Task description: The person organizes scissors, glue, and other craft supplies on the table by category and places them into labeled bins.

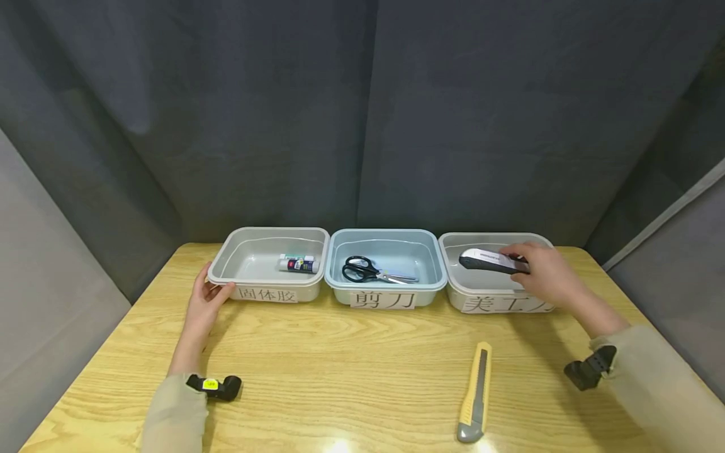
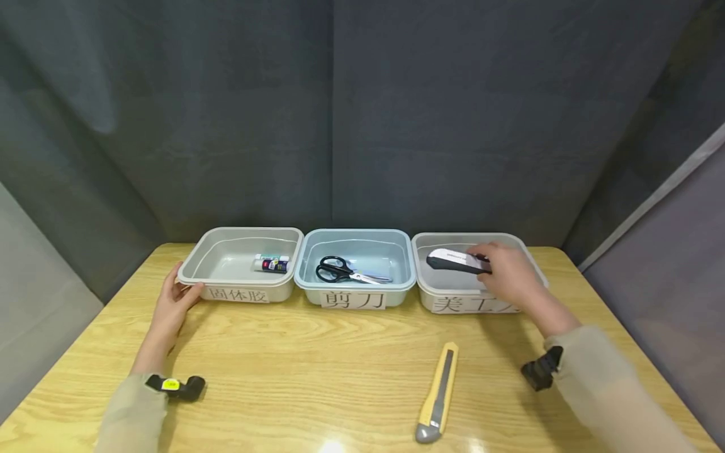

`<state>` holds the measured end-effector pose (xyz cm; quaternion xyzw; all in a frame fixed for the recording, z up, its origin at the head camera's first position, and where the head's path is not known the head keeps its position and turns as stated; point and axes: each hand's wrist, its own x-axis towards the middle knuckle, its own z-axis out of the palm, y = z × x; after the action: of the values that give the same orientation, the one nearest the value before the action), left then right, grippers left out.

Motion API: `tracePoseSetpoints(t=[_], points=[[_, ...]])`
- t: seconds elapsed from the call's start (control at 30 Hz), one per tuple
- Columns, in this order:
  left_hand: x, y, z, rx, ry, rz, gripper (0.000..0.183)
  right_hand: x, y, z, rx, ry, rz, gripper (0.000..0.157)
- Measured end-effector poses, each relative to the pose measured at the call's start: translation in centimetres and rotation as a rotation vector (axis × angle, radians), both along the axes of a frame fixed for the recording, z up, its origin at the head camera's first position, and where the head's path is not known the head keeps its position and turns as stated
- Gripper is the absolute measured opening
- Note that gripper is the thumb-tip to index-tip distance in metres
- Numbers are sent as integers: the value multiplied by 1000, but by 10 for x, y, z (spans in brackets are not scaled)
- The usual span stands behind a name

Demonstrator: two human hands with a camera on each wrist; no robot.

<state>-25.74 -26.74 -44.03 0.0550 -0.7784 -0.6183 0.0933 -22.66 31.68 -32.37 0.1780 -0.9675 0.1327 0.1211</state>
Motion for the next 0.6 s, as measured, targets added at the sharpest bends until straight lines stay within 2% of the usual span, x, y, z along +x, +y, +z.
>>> tracePoseSetpoints(t=[0.23,0.4,0.6], points=[[-1,1,-1,24,26,-7,73,-15,11,-3,43,-59,-38,40],[-2,0,-2,32,24,-13,74,-29,14,-10,70,-118,-83,38],[-4,-1,-3,41,18,-16,73,-44,17,-21,83,-170,-99,39]])
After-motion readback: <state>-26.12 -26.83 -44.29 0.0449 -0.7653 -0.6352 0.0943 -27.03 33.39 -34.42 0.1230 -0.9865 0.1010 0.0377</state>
